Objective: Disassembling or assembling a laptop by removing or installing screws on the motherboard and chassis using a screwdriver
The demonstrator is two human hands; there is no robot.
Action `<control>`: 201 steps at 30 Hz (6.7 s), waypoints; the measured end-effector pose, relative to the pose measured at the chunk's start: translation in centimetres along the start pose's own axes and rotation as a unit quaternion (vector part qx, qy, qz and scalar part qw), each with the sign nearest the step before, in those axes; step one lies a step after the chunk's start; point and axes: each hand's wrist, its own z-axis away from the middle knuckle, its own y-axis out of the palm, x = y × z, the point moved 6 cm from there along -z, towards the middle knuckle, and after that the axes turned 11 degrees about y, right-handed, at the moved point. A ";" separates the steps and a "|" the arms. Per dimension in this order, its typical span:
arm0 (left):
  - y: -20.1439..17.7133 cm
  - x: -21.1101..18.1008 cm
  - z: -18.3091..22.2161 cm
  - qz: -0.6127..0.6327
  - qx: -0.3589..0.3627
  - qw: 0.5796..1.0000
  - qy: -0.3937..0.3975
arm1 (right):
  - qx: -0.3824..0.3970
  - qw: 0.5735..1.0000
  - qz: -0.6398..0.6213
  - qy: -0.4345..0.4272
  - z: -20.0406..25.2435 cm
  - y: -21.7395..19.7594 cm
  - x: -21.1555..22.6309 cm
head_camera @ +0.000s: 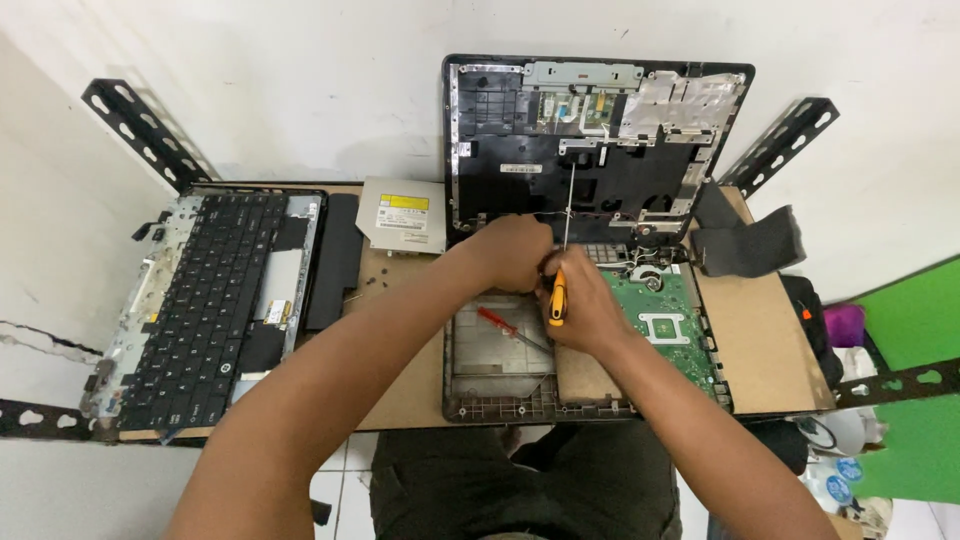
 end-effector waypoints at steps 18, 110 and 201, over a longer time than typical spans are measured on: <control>0.5 0.5 -0.4 0.035 0.017 0.998 0.051 | -0.006 0.998 -0.060 0.035 -0.4 -0.7 0.0; 4.6 1.2 5.6 -0.018 -0.344 0.938 -0.046 | -0.071 0.962 -0.246 0.096 -2.1 -6.6 -0.8; 2.5 0.5 4.8 0.089 -0.402 0.911 -0.002 | -0.116 0.886 -0.444 0.068 -4.5 -1.7 -1.8</control>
